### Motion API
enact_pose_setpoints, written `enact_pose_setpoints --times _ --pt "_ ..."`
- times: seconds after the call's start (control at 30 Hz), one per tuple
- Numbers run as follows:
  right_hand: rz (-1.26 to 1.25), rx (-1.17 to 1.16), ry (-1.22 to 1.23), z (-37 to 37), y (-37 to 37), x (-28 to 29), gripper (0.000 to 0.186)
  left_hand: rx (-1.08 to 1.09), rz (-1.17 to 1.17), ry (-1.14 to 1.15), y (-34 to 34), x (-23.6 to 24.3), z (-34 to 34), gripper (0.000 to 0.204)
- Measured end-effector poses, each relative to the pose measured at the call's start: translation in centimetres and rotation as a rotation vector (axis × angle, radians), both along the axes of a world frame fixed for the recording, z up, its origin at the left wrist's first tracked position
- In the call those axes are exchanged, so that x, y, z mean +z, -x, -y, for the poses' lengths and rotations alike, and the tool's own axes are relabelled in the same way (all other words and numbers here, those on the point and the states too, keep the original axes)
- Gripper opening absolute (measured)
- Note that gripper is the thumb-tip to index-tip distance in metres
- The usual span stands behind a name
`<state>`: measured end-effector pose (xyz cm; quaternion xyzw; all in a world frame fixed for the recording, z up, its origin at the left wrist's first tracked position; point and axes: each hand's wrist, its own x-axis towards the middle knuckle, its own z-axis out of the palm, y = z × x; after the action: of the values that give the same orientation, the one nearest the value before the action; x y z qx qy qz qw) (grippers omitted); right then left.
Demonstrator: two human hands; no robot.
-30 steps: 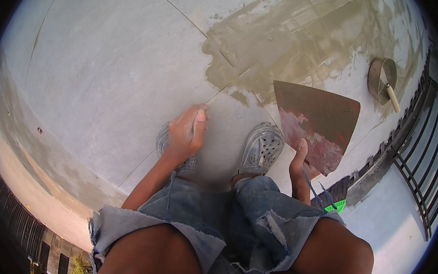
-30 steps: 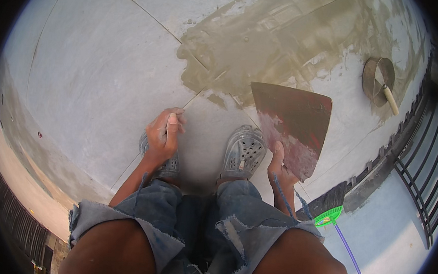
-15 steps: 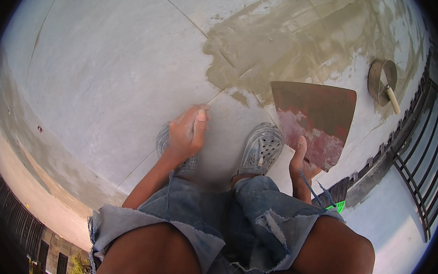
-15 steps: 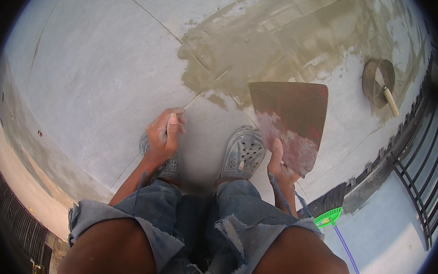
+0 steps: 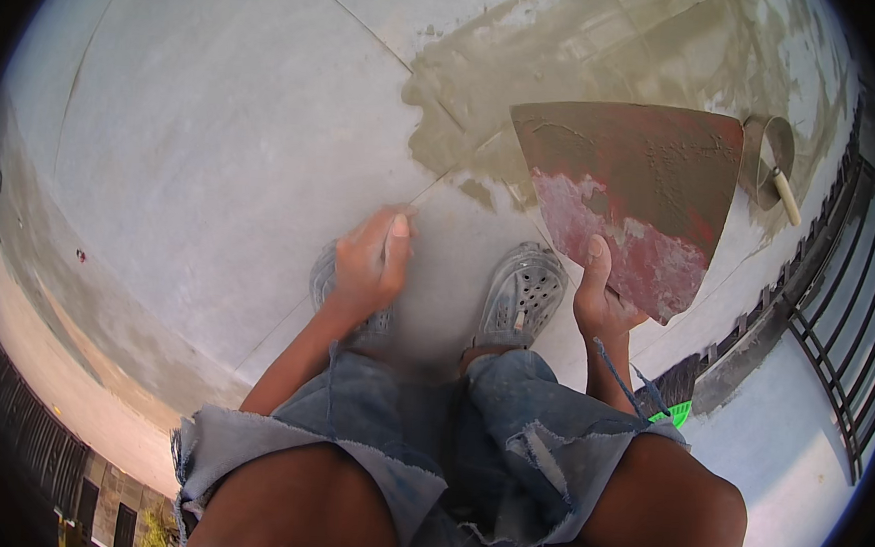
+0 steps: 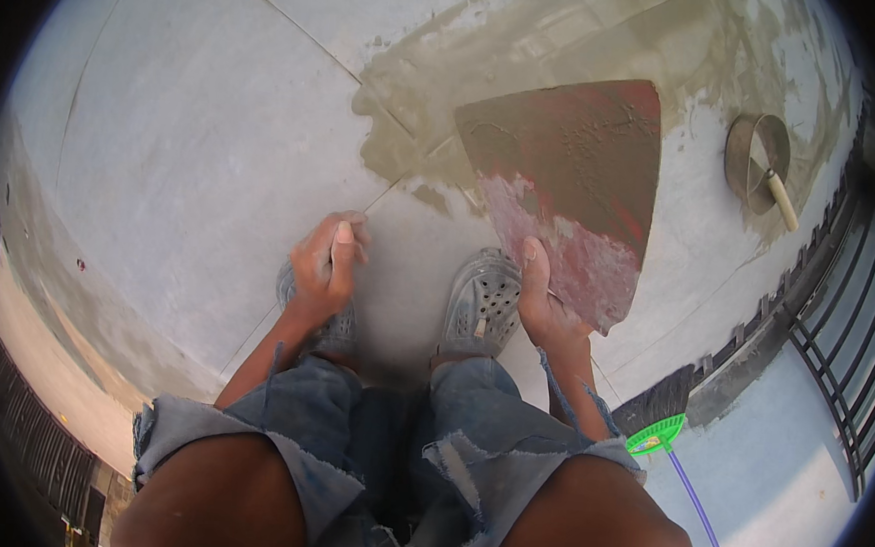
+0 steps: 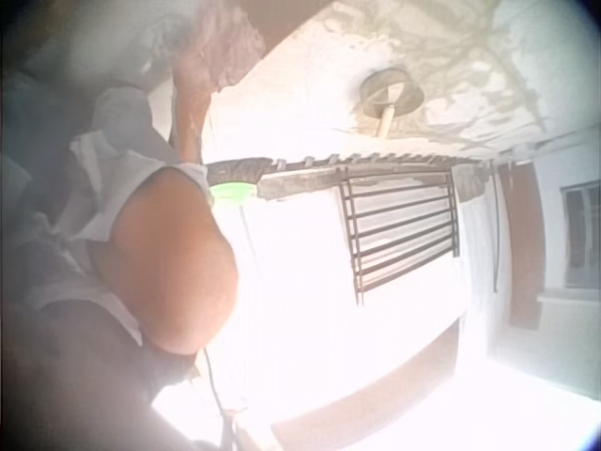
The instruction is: The person uses a trowel to spread wet cement on a tiled floor. They repeatedly scoop and smooth the material across the surface, working in a small area near a metal railing.
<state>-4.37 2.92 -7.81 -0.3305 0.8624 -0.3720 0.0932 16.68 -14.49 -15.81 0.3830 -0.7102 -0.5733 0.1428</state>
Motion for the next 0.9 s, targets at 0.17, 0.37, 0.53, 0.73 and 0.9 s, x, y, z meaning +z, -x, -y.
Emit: enact_pose_setpoints --times 0.17,0.37,0.53,0.73,0.9 --pt "-0.065 0.345 0.008 4.7 1.1 -0.9 0.022 0.010 -0.026 -0.013 0.2 -0.2 -0.1 0.032" --pt "-0.053 0.273 0.025 5.6 0.0 -0.2 0.021 0.036 -0.023 -0.018 -0.1 -0.2 -0.2 0.033" --pt "-0.118 0.222 0.058 4.9 0.2 -0.9 0.019 0.038 -0.027 -0.008 0.1 -0.1 -0.1 0.034" --pt "-0.129 0.182 -0.011 4.0 0.5 -0.4 0.016 0.020 -0.029 -0.002 0.1 -0.3 -0.1 0.034" --pt "0.026 0.138 -0.016 3.4 0.6 -0.4 0.021 0.030 -0.032 -0.017 0.1 -0.2 -0.1 0.034"
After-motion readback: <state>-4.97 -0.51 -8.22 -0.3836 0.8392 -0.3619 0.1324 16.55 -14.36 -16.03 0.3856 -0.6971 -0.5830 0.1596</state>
